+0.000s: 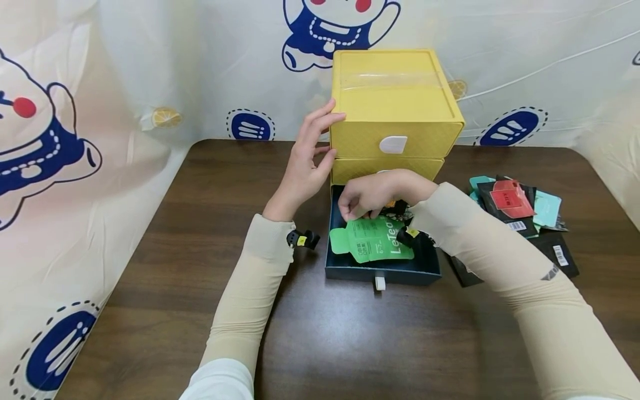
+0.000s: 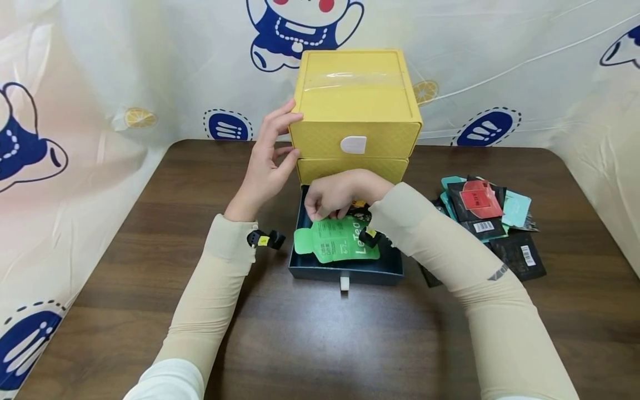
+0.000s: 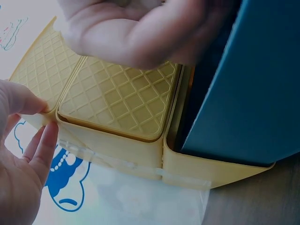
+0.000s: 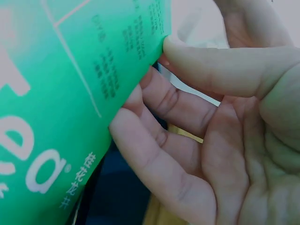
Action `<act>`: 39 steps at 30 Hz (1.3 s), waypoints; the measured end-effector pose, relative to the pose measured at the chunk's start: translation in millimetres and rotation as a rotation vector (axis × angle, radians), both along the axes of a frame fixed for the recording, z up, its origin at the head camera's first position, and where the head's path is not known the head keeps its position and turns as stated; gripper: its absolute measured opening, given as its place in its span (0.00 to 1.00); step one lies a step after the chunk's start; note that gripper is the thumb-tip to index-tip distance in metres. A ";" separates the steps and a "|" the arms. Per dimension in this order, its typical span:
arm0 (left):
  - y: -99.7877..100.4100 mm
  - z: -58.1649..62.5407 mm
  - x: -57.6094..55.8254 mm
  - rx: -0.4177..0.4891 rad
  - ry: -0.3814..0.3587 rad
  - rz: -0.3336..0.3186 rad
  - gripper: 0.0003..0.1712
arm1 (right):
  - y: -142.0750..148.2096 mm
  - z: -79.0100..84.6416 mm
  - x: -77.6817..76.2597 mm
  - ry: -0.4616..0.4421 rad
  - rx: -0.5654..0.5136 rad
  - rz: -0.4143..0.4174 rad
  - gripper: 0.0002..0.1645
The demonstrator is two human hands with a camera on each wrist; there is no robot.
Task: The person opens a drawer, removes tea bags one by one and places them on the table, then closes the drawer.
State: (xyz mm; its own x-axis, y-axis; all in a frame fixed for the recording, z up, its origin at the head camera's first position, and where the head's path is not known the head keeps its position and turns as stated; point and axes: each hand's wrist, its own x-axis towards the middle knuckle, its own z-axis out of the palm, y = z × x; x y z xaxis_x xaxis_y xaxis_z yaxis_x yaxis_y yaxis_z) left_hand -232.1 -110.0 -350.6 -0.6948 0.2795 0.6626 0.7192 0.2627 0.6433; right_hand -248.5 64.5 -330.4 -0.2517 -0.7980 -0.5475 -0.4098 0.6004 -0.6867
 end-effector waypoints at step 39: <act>1.7 0.7 1.1 -0.021 -0.054 0.032 0.28 | 271.5 -16.3 30.5 -0.074 -0.043 -0.600 0.08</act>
